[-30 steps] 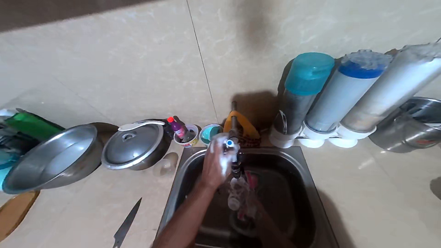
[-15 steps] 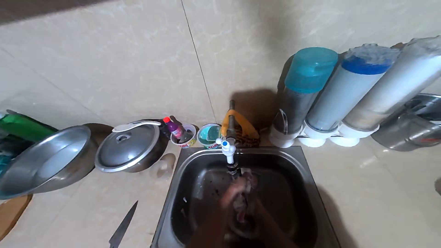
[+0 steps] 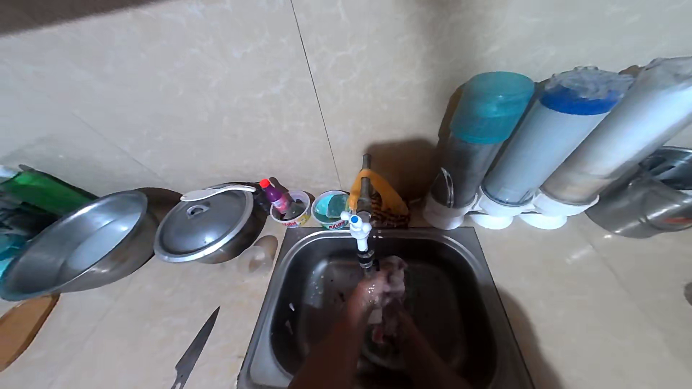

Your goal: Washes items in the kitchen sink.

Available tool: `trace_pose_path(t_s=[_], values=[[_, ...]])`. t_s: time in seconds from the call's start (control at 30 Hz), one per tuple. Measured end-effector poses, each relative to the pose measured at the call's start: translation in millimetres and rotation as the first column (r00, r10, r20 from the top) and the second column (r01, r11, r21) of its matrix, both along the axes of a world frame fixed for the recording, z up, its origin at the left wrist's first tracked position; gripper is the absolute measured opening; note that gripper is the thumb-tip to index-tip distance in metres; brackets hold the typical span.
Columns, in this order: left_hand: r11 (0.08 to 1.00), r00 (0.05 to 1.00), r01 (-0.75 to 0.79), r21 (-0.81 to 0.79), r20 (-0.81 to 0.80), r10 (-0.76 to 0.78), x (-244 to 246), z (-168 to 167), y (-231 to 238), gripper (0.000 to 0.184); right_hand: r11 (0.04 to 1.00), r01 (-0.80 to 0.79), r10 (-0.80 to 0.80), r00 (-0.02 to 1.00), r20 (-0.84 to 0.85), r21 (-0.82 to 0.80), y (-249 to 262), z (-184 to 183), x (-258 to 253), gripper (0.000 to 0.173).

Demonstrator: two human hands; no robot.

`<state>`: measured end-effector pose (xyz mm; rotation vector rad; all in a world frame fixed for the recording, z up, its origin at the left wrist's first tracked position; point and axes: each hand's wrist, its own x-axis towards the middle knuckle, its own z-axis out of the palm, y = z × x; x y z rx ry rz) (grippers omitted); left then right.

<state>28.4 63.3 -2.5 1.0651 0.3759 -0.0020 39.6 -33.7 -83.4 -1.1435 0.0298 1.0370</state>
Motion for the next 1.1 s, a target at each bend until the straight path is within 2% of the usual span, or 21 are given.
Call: trace_pose_path(t_s=[0.03, 0.07, 0.1, 0.13, 0.2, 0.27, 0.33, 0.4, 0.47, 0.5, 0.53, 0.57, 0.6, 0.67, 0.7, 0.77, 0.83, 0.9, 0.97, 1.03, 1.1], values=[[0.946, 0.982, 0.138, 0.294, -0.168, -0.091, -0.9, 15.2, -2.4, 0.022, 0.999, -0.018, 0.02, 0.999, 0.041, -0.046, -2.2, -4.5, 0.3, 0.026], [0.831, 0.931, 0.319, 0.456, -0.315, -0.185, 0.3, 25.4, -1.3, 0.022, 0.996, -0.04, 0.048, 0.995, 0.091, -0.084, -3.9, -6.3, 1.3, 0.028], [0.764, 0.898, 0.404, 0.503, -0.378, -0.226, 0.3, 28.3, 2.1, 0.025, 0.995, -0.067, 0.075, 0.99, 0.122, -0.073, -5.5, -4.2, 3.0, 0.03], [0.792, 0.911, 0.369, 0.486, -0.356, -0.207, -3.7, 26.2, 6.4, 0.023, 0.997, -0.072, 0.077, 0.985, 0.155, -0.037, -5.4, -4.2, 4.3, 0.029], [0.918, 0.955, 0.116, 0.38, -0.296, 0.001, -14.6, 19.6, 15.4, 0.011, 0.999, -0.05, 0.047, 0.986, 0.158, 0.017, 3.1, 8.6, 5.9, 0.023], [0.873, 0.926, 0.063, 0.484, -0.354, 0.129, -19.8, 19.4, 21.7, 0.008, 0.998, -0.047, 0.05, 0.991, 0.121, -0.032, 8.3, 12.3, 8.1, 0.026], [0.692, 0.888, 0.3, 0.656, -0.458, 0.05, -26.3, 27.8, 26.5, 0.022, 0.996, -0.05, 0.059, 0.99, 0.129, -0.068, 15.9, 5.7, 11.6, 0.034], [0.446, 0.856, 0.492, 0.748, -0.51, -0.089, -30.3, 33.1, 24.3, 0.019, 0.993, -0.084, 0.096, 0.983, 0.158, -0.081, 17.3, 2.9, 13.9, 0.037], [0.272, 0.826, 0.564, 0.78, -0.522, -0.214, -33.2, 39.9, 20.5, 0.023, 0.994, -0.108, 0.106, 0.978, 0.181, 0.001, 13.7, -6.0, 12.1, 0.03], [0.247, 0.82, 0.569, 0.785, -0.518, -0.245, -33.9, 42.4, 18.3, 0.025, 0.993, -0.112, 0.105, 0.978, 0.182, 0.027, 11.4, -6.8, 11.0, 0.026], [0.284, 0.839, 0.543, 0.79, -0.494, -0.228, -34.7, 42.3, 16.8, 0.025, 0.993, -0.117, 0.109, 0.975, 0.196, 0.028, 10.5, -5.4, 11.0, 0.024], [0.41, 0.878, 0.475, 0.779, -0.449, -0.164, -35.8, 39.3, 15.8, 0.026, 0.992, -0.125, 0.123, 0.966, 0.226, -0.008, 11.4, -5.2, 11.7, 0.025], [0.597, 0.928, 0.329, 0.732, -0.368, -0.061, -36.9, 31.4, 14.9, 0.024, 0.99, -0.132, 0.139, 0.955, 0.263, -0.045, 12.8, -7.8, 12.5, 0.024], [0.913, 0.971, -0.094, 0.396, -0.168, 0.173, -34.4, 6.3, 13.0, 0.019, 0.99, -0.136, 0.142, 0.938, 0.318, -0.041, 13.5, -12.0, 14.1, 0.024], [0.962, 0.964, -0.238, 0.134, -0.088, 0.251, -32.6, -4.6, 12.4, 0.025, 0.989, -0.141, 0.146, 0.929, 0.34, -0.041, 12.3, -8.5, 14.1, 0.026], [0.883, 0.936, -0.327, -0.337, 0.017, 0.353, -27.8, -20.4, 7.5, 0.036, 0.985, -0.162, 0.17, 0.935, 0.311, -0.049, 8.8, -0.9, 15.5, 0.036], [0.726, 0.888, -0.351, -0.591, 0.035, 0.458, -16.7, -28.3, -0.4, 0.046, 0.993, -0.12, 0.119, 0.984, 0.133, 0.001, 10.5, 6.9, 12.3, 0.032], [0.611, 0.85, -0.308, -0.729, 0.077, 0.52, -3.6, -31.3, -5.8, 0.05, 0.992, -0.112, 0.114, 0.993, -0.036, 0.058, 8.3, 10.4, 8.4, 0.03], [0.622, 0.804, -0.242, -0.744, 0.205, 0.558, 9.3, -32.8, -6.8, 0.052, 0.994, -0.093, 0.097, 0.993, -0.07, 0.048, 8.1, 11.5, 6.0, 0.023], [0.662, 0.787, -0.337, -0.669, 0.186, 0.589, 20.8, -25.8, -3.6, 0.059, 0.996, -0.087, 0.087, 0.996, -0.009, 0.007, 8.7, 15.1, 5.4, 0.02], [0.786, 0.845, -0.475, -0.396, 0.046, 0.533, 21.7, -14.6, 1.0, 0.052, 0.995, -0.105, 0.104, 0.991, 0.082, 0.001, 9.2, 12.8, 7.0, 0.02]])
